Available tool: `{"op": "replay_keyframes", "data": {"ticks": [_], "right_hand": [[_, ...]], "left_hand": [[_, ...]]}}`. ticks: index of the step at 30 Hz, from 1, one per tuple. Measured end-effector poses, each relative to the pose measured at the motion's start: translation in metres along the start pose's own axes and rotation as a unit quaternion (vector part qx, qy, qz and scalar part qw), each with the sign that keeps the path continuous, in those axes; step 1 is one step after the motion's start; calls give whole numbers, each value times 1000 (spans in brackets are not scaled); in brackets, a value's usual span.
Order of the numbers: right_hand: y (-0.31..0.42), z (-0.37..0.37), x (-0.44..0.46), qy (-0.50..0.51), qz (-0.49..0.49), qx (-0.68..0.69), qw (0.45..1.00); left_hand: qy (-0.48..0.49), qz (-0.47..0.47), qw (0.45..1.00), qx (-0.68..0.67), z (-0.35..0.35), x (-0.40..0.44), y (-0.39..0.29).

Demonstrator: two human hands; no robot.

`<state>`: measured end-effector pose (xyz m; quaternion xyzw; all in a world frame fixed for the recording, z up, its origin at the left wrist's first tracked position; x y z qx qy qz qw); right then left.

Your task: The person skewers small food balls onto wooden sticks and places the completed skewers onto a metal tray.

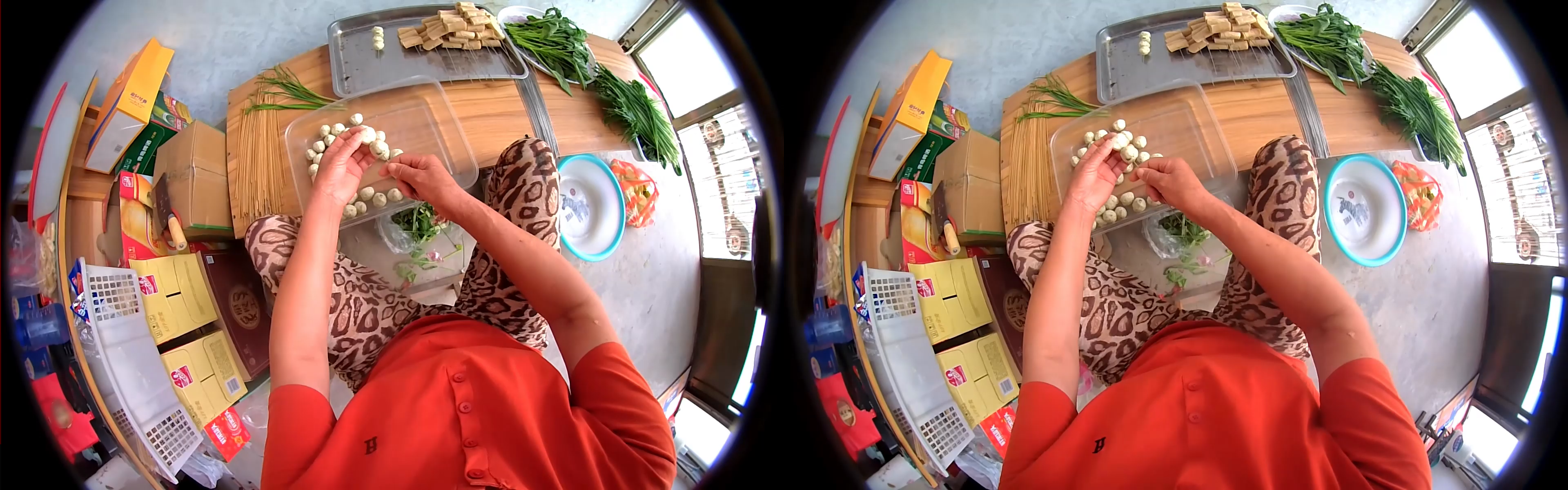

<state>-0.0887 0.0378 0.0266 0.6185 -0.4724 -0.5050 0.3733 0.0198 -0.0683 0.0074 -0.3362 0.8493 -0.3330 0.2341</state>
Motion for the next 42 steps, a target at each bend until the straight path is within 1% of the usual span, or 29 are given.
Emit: {"op": "replay_keyframes", "data": {"ticks": [2,5,7,9,11,12,13,14,15,16,17,18,19,21,22,23,25,26,28,29,30,31,32,33,34,35,36,38,42], "right_hand": [[1,-1,1,0,4,9,1000],[-2,0,-1,-3,-13,-14,1000],[-3,0,-1,6,-10,-50,999],[-2,2,-1,-2,2,-54,999],[0,4,-1,-11,14,-59,998],[-1,6,-1,-17,13,-60,998],[-1,8,-1,-22,12,-62,998],[-1,9,-1,-22,11,-61,998],[0,11,-1,-31,22,-51,998],[0,13,-2,-40,33,-42,998],[-1,14,-1,-40,32,-42,998],[-3,15,0,-35,29,-40,998],[-4,16,1,-31,26,-37,998],[1,13,-3,-29,24,-53,998],[2,12,-5,-26,20,-68,997],[1,12,-5,-25,20,-68,997],[0,12,-4,-21,21,-68,997],[1,11,-5,-21,22,-68,997],[3,10,-9,-20,14,-67,997],[4,10,-10,-20,14,-67,997],[5,10,-11,-15,8,-68,998],[5,9,-12,-10,2,-68,998],[8,9,-15,-10,1,-67,998],[12,6,-18,-4,-8,-68,998],[13,4,-20,4,-16,-71,997],[12,3,-20,6,-16,-70,997],[13,2,-20,14,-6,-74,997],[15,-1,-21,24,4,-79,997],[18,-3,-23,38,9,-100,994]], "left_hand": [[-4,-20,1000,5,1,-1,-2],[-20,-41,999,4,10,3,-4],[-30,-35,999,0,8,1,-4],[-38,-30,999,-4,7,-1,-5],[-96,-17,994,47,17,-3,-4],[-95,-17,994,47,20,-2,-4],[-135,-17,977,162,29,-2,-7],[-174,-16,946,274,39,-2,-9],[-175,-13,945,274,47,0,-4],[-172,-53,873,452,50,2,-8],[-162,-91,768,613,39,1,-14],[-167,-79,709,681,35,-4,-11],[-167,-79,709,681,30,-10,-7],[-120,-75,529,837,17,-17,1],[-96,-89,495,859,15,-18,4],[-96,-89,495,859,16,-18,6],[-74,-72,431,897,16,-14,12],[-74,-73,430,897,14,-13,11],[-103,-22,495,863,19,-11,9],[-103,-22,495,863,28,-3,9],[-128,-5,690,712,49,8,8],[-145,13,843,518,69,16,14],[-130,-10,923,362,54,10,4],[-142,-38,957,250,48,7,-3],[-147,-39,971,185,43,4,-11],[-150,-40,981,118,43,2,-17],[-152,-42,980,118,48,1,-20],[-134,-33,990,-6,53,4,-20],[-136,-59,988,-50,57,8,-18]]}}
Point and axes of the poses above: each hand's wrist, its own x-axis towards the middle knuckle, its own z-axis out of the back of the hand, y = z × x, the point moved 6 cm from there along x, towards the middle knuckle, and after that the axes turned 3 degrees about y, right-handed, at the moved point
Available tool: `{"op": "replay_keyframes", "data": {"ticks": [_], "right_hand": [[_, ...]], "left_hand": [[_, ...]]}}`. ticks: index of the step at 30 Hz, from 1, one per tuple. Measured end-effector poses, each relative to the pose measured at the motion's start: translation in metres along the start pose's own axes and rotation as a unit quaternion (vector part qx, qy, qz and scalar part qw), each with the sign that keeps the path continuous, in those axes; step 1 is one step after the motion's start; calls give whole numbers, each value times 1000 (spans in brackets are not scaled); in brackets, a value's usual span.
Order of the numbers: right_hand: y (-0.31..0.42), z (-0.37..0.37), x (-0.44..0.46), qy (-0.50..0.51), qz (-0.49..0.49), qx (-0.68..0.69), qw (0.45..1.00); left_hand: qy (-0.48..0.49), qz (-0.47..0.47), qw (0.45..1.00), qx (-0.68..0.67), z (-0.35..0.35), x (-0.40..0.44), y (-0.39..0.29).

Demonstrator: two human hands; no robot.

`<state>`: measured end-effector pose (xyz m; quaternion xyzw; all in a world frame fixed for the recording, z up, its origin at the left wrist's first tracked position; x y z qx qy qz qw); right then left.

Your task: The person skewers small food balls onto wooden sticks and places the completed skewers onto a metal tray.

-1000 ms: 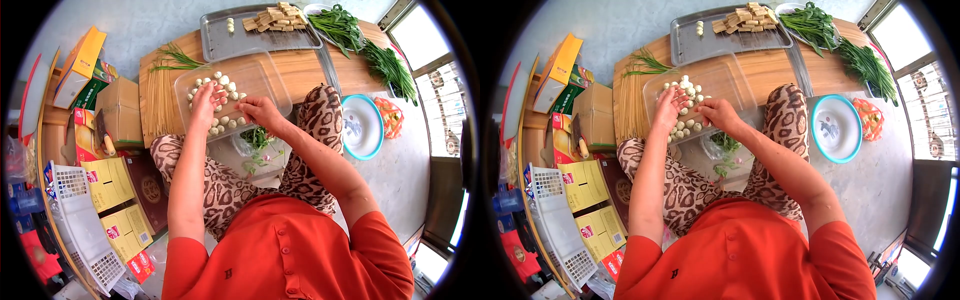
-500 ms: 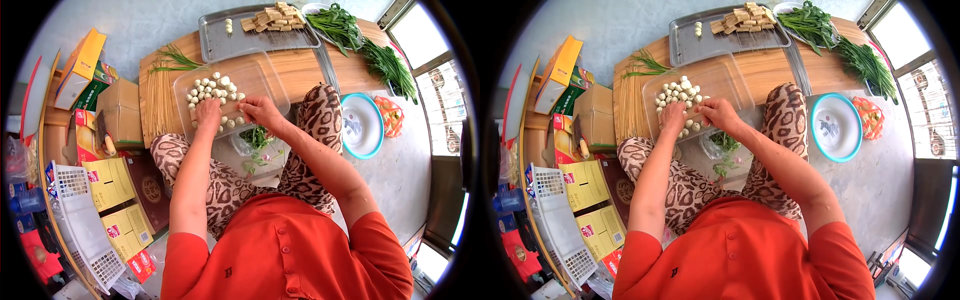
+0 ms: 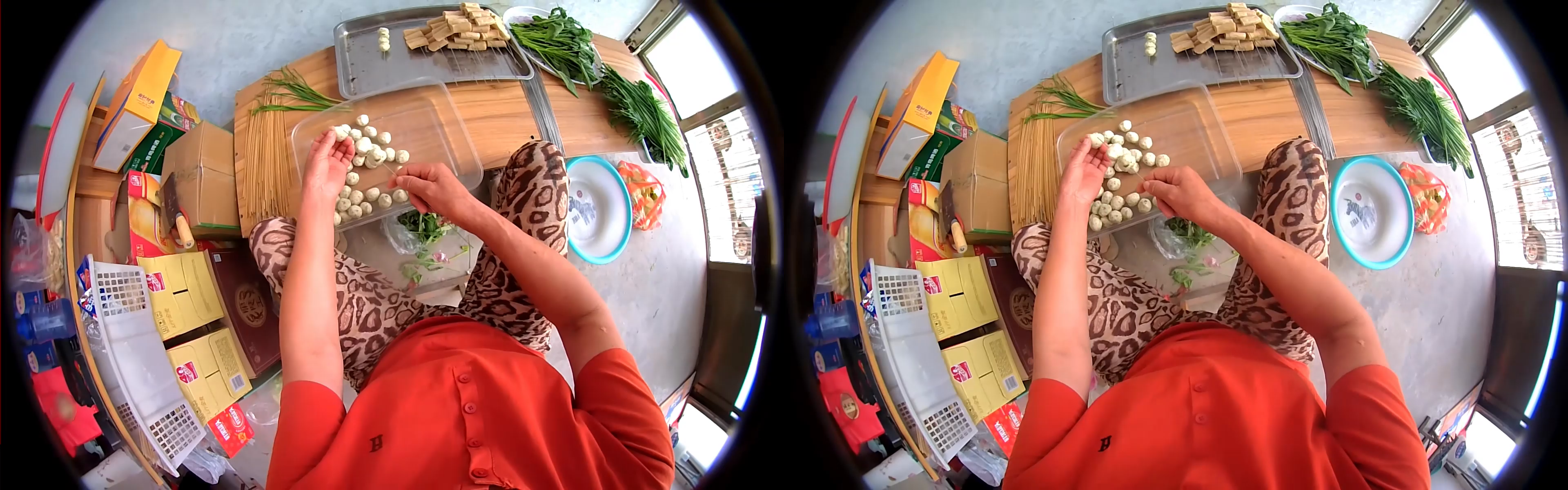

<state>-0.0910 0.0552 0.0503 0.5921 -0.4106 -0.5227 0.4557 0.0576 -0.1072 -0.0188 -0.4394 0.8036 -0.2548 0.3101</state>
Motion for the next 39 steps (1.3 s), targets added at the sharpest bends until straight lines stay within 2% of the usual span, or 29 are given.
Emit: {"op": "replay_keyframes", "data": {"ticks": [11,39], "right_hand": [[2,-3,-4,0,-23,-6,1000],[-4,-7,0,9,-15,-11,1000]], "left_hand": [[-10,11,999,-47,-5,1,-1],[16,4,998,-53,-6,2,-1]]}}
Point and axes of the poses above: each hand's wrist, its own x-axis towards the middle knuckle, its own z-axis out of the back of the hand, y = z × x, the point moved 6 cm from there along x, towards the middle knuckle, and after that the axes turned 3 degrees about y, right-handed, at the moved point
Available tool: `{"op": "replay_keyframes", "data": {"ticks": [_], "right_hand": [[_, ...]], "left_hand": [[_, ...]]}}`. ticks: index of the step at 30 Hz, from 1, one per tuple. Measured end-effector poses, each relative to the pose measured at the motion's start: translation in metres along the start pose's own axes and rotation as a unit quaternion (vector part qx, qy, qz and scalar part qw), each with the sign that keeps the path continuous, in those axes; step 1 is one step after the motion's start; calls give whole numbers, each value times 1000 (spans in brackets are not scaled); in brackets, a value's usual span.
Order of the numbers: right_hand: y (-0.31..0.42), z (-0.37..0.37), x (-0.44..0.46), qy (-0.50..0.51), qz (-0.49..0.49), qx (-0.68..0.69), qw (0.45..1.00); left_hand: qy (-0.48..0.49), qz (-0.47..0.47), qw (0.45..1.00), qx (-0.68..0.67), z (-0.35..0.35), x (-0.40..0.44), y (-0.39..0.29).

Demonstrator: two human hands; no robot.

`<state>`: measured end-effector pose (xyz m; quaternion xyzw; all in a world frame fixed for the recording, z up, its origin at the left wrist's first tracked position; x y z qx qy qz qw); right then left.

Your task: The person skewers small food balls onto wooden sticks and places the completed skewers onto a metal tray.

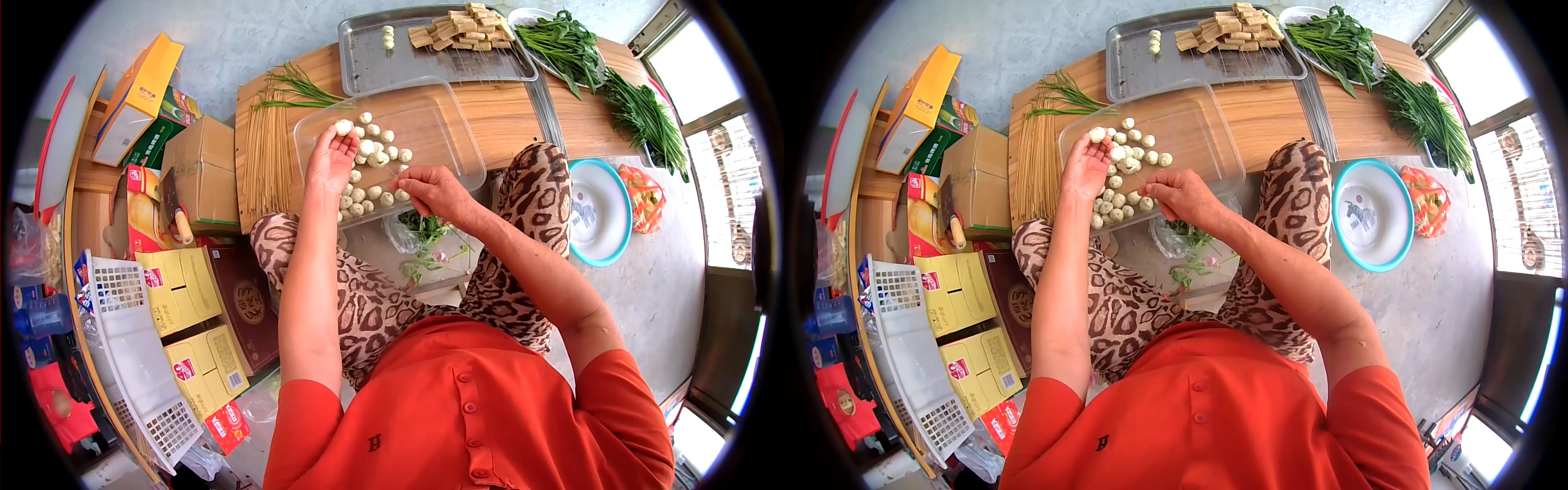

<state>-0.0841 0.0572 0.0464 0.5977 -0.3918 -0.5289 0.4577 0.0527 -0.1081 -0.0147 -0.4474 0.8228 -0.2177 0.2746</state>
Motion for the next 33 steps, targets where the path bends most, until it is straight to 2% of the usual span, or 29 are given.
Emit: {"op": "replay_keyframes", "data": {"ticks": [20,27,33], "right_hand": [[-8,1,6,-28,27,-21,999],[-13,0,11,-38,37,-18,998],[-13,1,13,-44,42,-21,998]], "left_hand": [[48,36,998,0,-15,-6,3],[29,34,999,18,-18,-7,3],[50,29,998,24,-21,-9,2]]}}
Point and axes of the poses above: each hand's wrist, its own x-axis towards the middle knuckle, its own z-axis out of the back of the hand, y = z × x, the point moved 6 cm from there along x, towards the middle knuckle, and after that the axes turned 3 degrees about y, right-handed, at the moved point
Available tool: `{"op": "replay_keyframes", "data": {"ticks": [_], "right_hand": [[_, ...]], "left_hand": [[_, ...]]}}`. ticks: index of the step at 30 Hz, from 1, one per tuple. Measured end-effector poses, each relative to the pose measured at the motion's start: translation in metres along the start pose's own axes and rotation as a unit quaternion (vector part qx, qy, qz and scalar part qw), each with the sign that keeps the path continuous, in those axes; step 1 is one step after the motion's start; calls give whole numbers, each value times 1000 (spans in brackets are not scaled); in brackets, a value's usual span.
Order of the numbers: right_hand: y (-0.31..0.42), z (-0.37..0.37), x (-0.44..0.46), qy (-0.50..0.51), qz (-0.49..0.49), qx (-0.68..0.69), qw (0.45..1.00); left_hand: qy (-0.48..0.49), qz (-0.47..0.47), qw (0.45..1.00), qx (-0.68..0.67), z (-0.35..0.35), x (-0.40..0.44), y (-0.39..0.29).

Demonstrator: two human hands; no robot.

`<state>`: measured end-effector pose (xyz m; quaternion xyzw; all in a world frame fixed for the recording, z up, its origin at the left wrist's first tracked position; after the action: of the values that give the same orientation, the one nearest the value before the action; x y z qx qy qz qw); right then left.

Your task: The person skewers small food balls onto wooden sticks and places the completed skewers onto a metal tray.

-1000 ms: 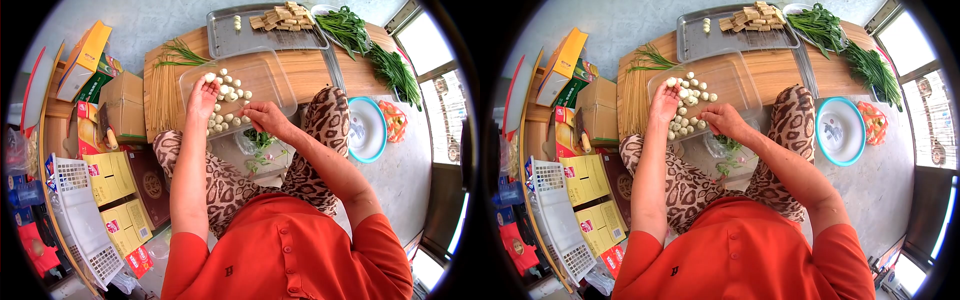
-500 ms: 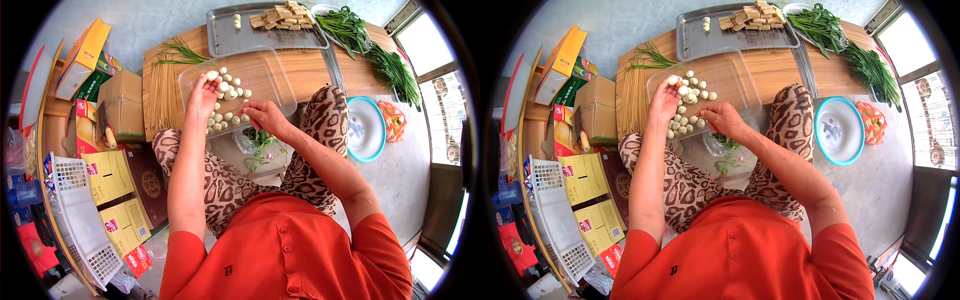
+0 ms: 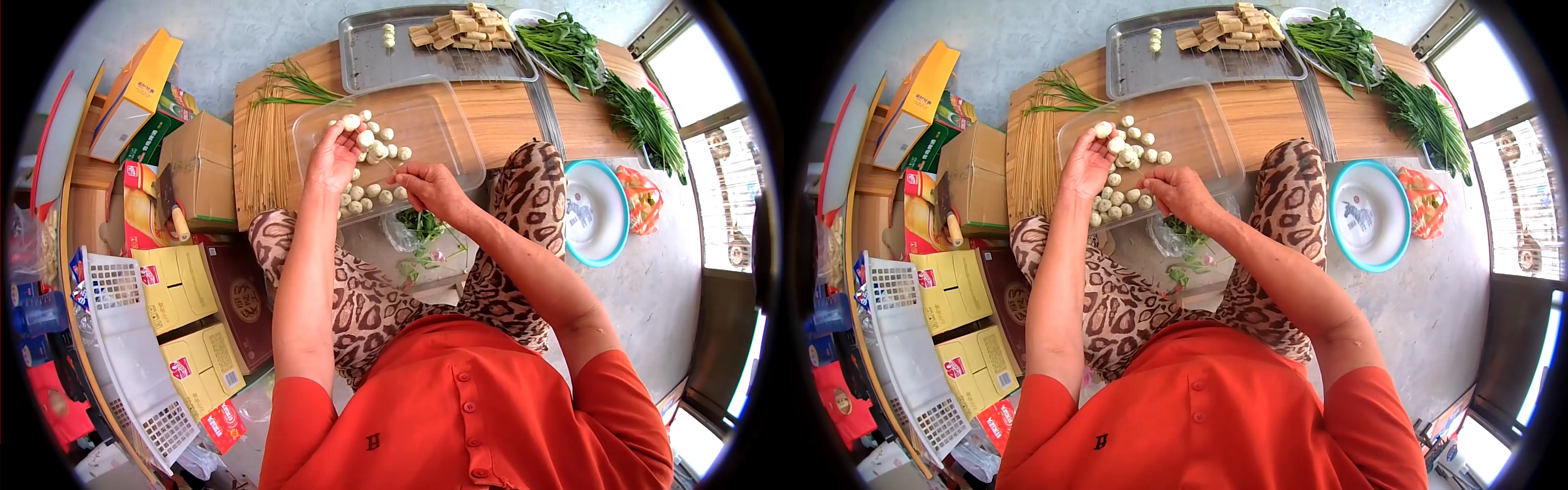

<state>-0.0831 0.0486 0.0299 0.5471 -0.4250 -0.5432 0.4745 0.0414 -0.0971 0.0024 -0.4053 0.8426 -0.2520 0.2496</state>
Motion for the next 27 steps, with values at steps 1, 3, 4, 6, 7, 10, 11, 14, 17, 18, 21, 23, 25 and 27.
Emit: {"op": "replay_keyframes", "data": {"ticks": [1,3,4,6,7,10,11,14,17,18,21,23,25,27], "right_hand": [[-2,0,1,-2,-1,2,1000],[0,0,2,-5,-3,4,1000],[1,0,2,-8,-4,6,1000],[4,-1,3,-10,-4,16,1000],[5,-2,3,-12,-5,25,1000],[6,-1,7,-17,6,20,1000],[5,-3,8,-17,5,20,1000],[-4,-10,12,-17,-4,59,998],[-4,-17,12,-9,14,16,1000],[-2,-18,12,-10,10,11,1000],[0,-21,11,-16,3,1,1000],[0,-21,11,-19,1,-5,1000],[2,-21,11,-22,1,7,1000],[2,-22,12,-23,1,8,1000]], "left_hand": [[-1,-2,1000,2,-1,0,0],[-2,-4,1000,4,-6,-2,2],[0,3,1000,3,-8,-3,5],[3,9,1000,3,-12,-5,7],[7,3,1000,9,-14,-5,6],[7,3,999,-31,-19,-8,11],[2,10,997,-75,-20,-9,13],[23,4,995,-101,-27,-10,16],[110,15,985,-135,-26,-6,19],[-22,3,995,-100,-23,-7,22],[-17,-22,995,-99,-16,-5,26],[-32,-26,995,-95,-13,-3,28],[-27,-40,994,-99,-13,-3,27],[-33,-43,994,-95,-15,-5,27]]}}
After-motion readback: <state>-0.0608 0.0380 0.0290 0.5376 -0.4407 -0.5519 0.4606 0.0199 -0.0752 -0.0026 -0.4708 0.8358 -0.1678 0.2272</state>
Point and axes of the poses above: each hand's wrist, its own x-axis towards the middle knuckle, its own z-axis out of the back of the hand, y = z × x, the point moved 6 cm from there along x, towards the middle knuckle, and after that the axes turned 3 degrees about y, right-handed, at the moved point
